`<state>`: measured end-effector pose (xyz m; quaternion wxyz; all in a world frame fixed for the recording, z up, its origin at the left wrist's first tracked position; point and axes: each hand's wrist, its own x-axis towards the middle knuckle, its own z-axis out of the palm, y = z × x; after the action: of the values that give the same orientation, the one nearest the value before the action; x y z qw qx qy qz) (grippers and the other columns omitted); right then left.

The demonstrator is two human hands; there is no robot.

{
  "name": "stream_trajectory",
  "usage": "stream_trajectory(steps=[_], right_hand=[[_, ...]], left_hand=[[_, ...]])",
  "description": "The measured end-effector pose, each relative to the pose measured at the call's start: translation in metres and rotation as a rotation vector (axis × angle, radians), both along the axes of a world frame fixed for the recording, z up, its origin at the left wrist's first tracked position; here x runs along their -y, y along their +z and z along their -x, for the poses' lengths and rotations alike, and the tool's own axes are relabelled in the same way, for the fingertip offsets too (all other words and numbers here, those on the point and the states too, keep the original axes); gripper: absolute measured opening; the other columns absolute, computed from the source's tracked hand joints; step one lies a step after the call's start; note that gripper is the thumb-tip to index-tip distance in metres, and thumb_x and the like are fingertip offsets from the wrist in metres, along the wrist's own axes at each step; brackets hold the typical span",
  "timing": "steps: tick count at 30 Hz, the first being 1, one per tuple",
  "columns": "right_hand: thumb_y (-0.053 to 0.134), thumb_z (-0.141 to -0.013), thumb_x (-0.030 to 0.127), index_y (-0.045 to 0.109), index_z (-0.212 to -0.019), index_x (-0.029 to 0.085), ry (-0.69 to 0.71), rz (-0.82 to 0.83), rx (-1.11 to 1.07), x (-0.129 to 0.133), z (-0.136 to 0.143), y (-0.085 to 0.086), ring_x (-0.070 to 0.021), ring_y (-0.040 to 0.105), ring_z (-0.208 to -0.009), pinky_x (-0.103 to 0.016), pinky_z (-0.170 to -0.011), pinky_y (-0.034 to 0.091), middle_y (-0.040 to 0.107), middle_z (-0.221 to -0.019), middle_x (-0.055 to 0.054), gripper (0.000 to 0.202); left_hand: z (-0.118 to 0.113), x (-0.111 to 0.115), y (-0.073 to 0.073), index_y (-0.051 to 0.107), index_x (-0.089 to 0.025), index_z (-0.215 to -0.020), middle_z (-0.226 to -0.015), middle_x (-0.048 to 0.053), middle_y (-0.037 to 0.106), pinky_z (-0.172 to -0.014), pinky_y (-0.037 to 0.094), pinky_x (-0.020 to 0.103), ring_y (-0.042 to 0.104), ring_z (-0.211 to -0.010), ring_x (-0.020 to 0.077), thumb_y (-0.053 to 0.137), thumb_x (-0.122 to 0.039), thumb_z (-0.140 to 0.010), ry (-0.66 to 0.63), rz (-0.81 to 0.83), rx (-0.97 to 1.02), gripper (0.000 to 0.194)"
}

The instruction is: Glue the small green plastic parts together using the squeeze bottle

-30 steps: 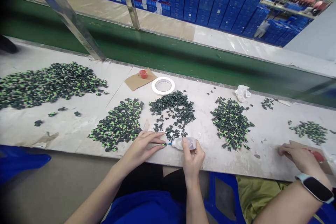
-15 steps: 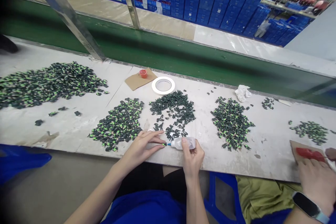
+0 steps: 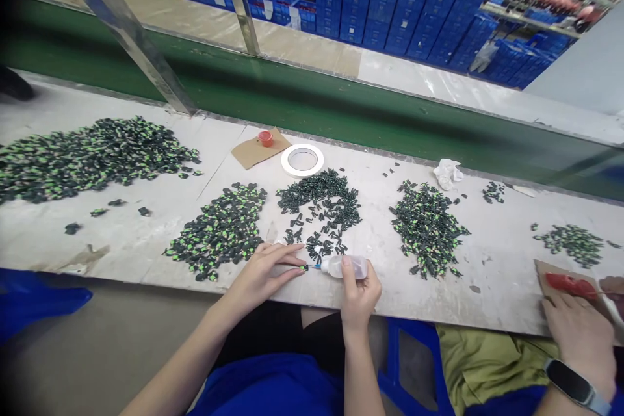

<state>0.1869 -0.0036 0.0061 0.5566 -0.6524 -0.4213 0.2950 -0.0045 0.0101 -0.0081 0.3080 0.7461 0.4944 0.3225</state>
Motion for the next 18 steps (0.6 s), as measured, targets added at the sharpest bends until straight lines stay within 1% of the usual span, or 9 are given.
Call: stream_trajectory(steps=[2, 4, 6, 8, 11, 14, 16, 18], right_hand=[[0.065, -0.076, 0.049, 0.061, -0.069, 0.014, -0.081, -0.057, -0.105, 0.0, -0.004, -0.002, -0.0132, 0.05, -0.053, -0.024, -0.047, 0.04, 0.056, -0.058, 0.0, 0.035], [0.068, -0.075, 0.046, 0.062, -0.078, 0.014, -0.157, -0.107, -0.172, -0.002, -0.01, -0.003, -0.0149, 0.055, -0.058, -0.026, -0.052, 0.045, 0.061, -0.066, -0.002, 0.033], [0.074, -0.069, 0.043, 0.06, -0.084, 0.015, -0.201, -0.141, -0.168, -0.007, -0.018, -0.001, -0.0171, 0.061, -0.066, -0.031, -0.061, 0.051, 0.064, -0.075, -0.003, 0.034], [0.08, -0.061, 0.039, 0.056, -0.086, 0.017, -0.227, -0.156, -0.126, -0.014, -0.026, 0.0, -0.0188, 0.064, -0.074, -0.035, -0.073, 0.053, 0.065, -0.08, -0.003, 0.041], [0.084, -0.053, 0.035, 0.049, -0.086, 0.02, -0.214, -0.143, -0.083, -0.027, -0.035, -0.001, -0.0197, 0.065, -0.081, -0.04, -0.082, 0.051, 0.065, -0.083, -0.003, 0.05], [0.084, -0.052, 0.034, 0.043, -0.089, 0.023, -0.154, -0.117, -0.077, -0.034, -0.038, -0.006, -0.02, 0.065, -0.086, -0.041, -0.085, 0.051, 0.064, -0.09, -0.003, 0.056], [0.084, -0.052, 0.035, 0.042, -0.094, 0.023, -0.129, -0.129, -0.041, -0.033, -0.036, -0.007, -0.0204, 0.064, -0.09, -0.041, -0.085, 0.051, 0.063, -0.096, -0.004, 0.061], [0.085, -0.053, 0.037, 0.043, -0.104, 0.023, -0.159, -0.18, 0.079, -0.027, -0.032, -0.005, -0.0209, 0.062, -0.093, -0.04, -0.083, 0.051, 0.06, -0.103, -0.006, 0.067]], left_hand=[[0.0, 0.0, -0.001, 0.055, -0.025, -0.121, -0.092, 0.003, 0.077, -0.09, 0.04, 0.043, 0.065, -0.097, 0.0226, 0.062, -0.028, -0.087, 0.0, -0.006, 0.007, 0.035], [-0.001, 0.001, -0.002, 0.056, -0.025, -0.118, -0.091, 0.002, 0.077, -0.088, 0.041, 0.042, 0.066, -0.095, 0.0221, 0.061, -0.028, -0.088, 0.002, -0.025, 0.016, 0.031], [-0.001, 0.001, -0.004, 0.057, -0.025, -0.116, -0.091, 0.002, 0.077, -0.086, 0.041, 0.041, 0.066, -0.093, 0.0215, 0.06, -0.027, -0.088, 0.007, -0.048, 0.019, 0.028], [-0.001, 0.002, -0.005, 0.058, -0.025, -0.115, -0.091, 0.002, 0.077, -0.084, 0.042, 0.04, 0.067, -0.092, 0.0211, 0.06, -0.027, -0.089, 0.008, -0.062, 0.015, 0.026], [-0.002, 0.003, -0.006, 0.058, -0.024, -0.116, -0.092, 0.003, 0.076, -0.084, 0.044, 0.04, 0.066, -0.09, 0.021, 0.058, -0.027, -0.09, -0.002, -0.077, 0.007, 0.027], [-0.002, 0.004, -0.004, 0.06, -0.024, -0.116, -0.093, 0.005, 0.074, -0.083, 0.045, 0.039, 0.064, -0.091, 0.0209, 0.056, -0.028, -0.091, 0.006, -0.119, -0.01, 0.026], [-0.002, 0.004, -0.002, 0.063, -0.024, -0.112, -0.094, 0.006, 0.072, -0.083, 0.046, 0.038, 0.062, -0.093, 0.0213, 0.056, -0.027, -0.09, 0.015, -0.15, -0.038, 0.023], [-0.003, 0.005, 0.001, 0.064, -0.024, -0.109, -0.096, 0.006, 0.069, -0.083, 0.047, 0.038, 0.059, -0.096, 0.022, 0.057, -0.025, -0.089, 0.017, -0.172, -0.067, 0.021]])
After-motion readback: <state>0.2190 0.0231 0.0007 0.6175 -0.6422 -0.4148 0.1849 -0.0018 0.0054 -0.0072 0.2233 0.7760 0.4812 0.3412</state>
